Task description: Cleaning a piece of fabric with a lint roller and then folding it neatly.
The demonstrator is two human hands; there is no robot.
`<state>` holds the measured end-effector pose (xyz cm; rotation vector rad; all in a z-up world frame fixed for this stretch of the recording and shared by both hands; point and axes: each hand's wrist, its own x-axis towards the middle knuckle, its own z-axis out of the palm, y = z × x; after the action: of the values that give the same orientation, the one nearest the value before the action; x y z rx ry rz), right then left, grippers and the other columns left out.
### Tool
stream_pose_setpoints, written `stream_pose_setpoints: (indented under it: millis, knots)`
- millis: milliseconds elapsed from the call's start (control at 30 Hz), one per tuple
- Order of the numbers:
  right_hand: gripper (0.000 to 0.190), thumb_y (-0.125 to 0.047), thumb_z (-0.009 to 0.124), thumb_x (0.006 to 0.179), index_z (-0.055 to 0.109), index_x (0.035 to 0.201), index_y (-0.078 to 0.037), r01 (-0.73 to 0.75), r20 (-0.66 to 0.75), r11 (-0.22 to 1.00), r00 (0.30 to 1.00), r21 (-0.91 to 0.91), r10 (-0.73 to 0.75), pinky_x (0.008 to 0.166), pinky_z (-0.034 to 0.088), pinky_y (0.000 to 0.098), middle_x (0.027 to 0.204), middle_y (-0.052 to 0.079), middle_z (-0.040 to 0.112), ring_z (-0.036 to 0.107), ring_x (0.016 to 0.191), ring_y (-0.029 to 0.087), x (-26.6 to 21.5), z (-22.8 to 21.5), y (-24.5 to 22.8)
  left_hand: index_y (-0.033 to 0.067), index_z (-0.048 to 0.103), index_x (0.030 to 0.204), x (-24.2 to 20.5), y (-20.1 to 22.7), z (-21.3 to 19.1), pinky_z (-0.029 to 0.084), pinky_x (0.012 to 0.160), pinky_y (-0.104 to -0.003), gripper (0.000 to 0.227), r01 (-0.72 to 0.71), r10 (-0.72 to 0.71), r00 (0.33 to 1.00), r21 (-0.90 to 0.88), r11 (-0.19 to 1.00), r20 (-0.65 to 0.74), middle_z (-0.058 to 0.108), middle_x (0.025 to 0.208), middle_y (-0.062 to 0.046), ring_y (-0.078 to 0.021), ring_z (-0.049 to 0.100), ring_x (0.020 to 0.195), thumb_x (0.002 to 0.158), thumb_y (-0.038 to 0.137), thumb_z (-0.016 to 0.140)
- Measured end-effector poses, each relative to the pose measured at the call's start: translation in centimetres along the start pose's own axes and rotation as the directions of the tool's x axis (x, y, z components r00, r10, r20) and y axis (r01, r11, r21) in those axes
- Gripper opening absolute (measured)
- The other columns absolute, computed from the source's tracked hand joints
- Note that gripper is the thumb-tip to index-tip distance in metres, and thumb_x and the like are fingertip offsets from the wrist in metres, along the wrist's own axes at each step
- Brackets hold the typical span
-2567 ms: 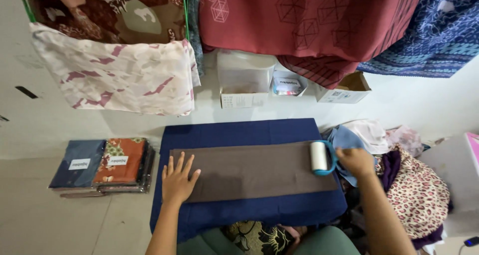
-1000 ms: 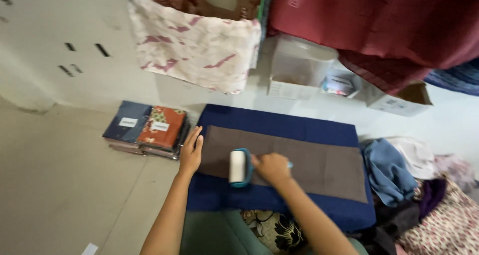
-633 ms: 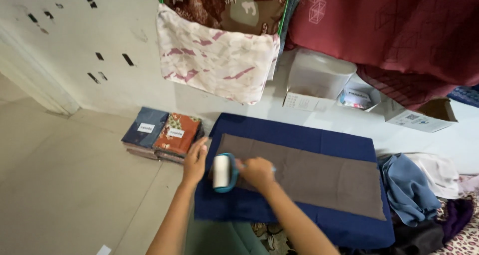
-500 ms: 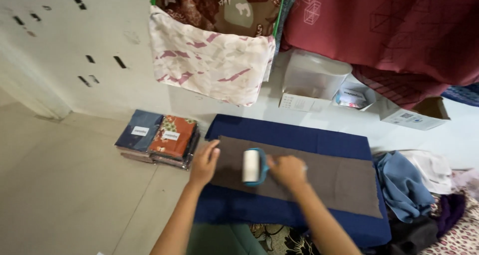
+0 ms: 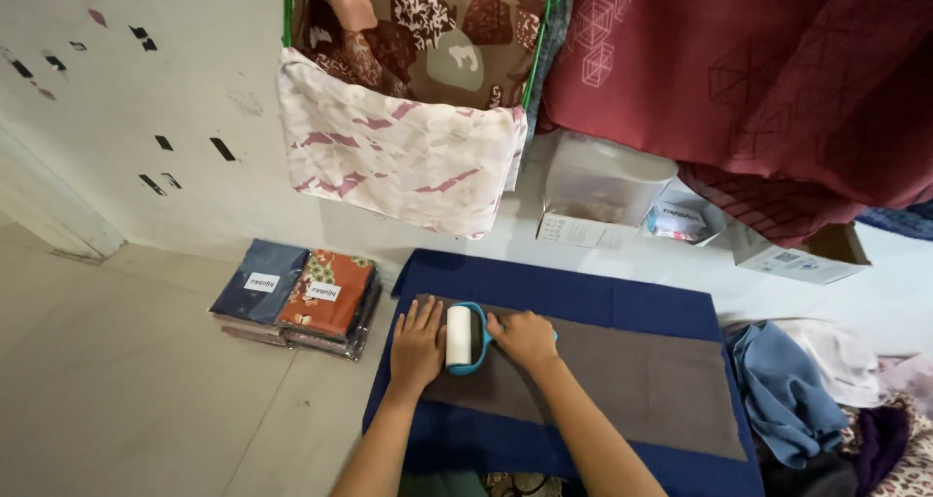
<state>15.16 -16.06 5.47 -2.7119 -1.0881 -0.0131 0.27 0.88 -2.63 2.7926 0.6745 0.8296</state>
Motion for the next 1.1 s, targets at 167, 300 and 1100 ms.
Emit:
stream_pose_setpoints:
  millis: [167, 300, 1100]
  knots:
    - [0.054, -0.065, 0.047, 0.094, 0.084, 0.093, -0.025, -0.1, 0.121, 0.995, 0.987, -0.026, 0.103, 0.079, 0.061, 0.0436, 0.087, 0.01, 0.08, 0.077, 0.092, 0.033, -0.9, -3.5, 4.9, 0.0198, 0.051, 0.152, 0.4, 0.8, -1.8, 0.035, 0.118, -0.055, 0.052, 0.063, -0.062, 0.986, -0.002, 0.998, 0.158, 0.047, 0.161, -0.004, -0.0335, 0.041, 0.149, 0.104, 0.042, 0.048]
    - [0.054, -0.054, 0.054, 0.093, 0.083, 0.094, -0.009, -0.25, 0.143, 0.968, 0.959, 0.023, 0.245, 0.085, 0.057, 0.0563, 0.094, 0.021, 0.079, 0.073, 0.099, 0.044, -4.7, -7.5, 17.1, 0.0158, 0.054, 0.15, 1.1, 1.4, -2.8, 0.039, 0.114, -0.058, 0.053, 0.038, -0.035, 0.978, -0.012, 0.999, 0.206, 0.051, 0.157, -0.009, -0.0379, 0.045, 0.146, 0.102, 0.038, 0.05]
    - [0.061, -0.071, 0.043, 0.095, 0.08, 0.083, -0.024, 0.035, 0.104, 0.998, 0.994, -0.056, -0.029, 0.07, 0.06, 0.0466, 0.078, 0.013, 0.076, 0.077, 0.079, 0.035, -6.5, -3.8, 8.2, 0.0244, 0.039, 0.16, 0.4, 0.8, -1.2, 0.025, 0.126, -0.052, 0.059, 0.081, -0.093, 0.954, 0.054, 0.995, 0.285, 0.036, 0.168, 0.001, -0.0282, 0.03, 0.156, 0.106, 0.047, 0.035]
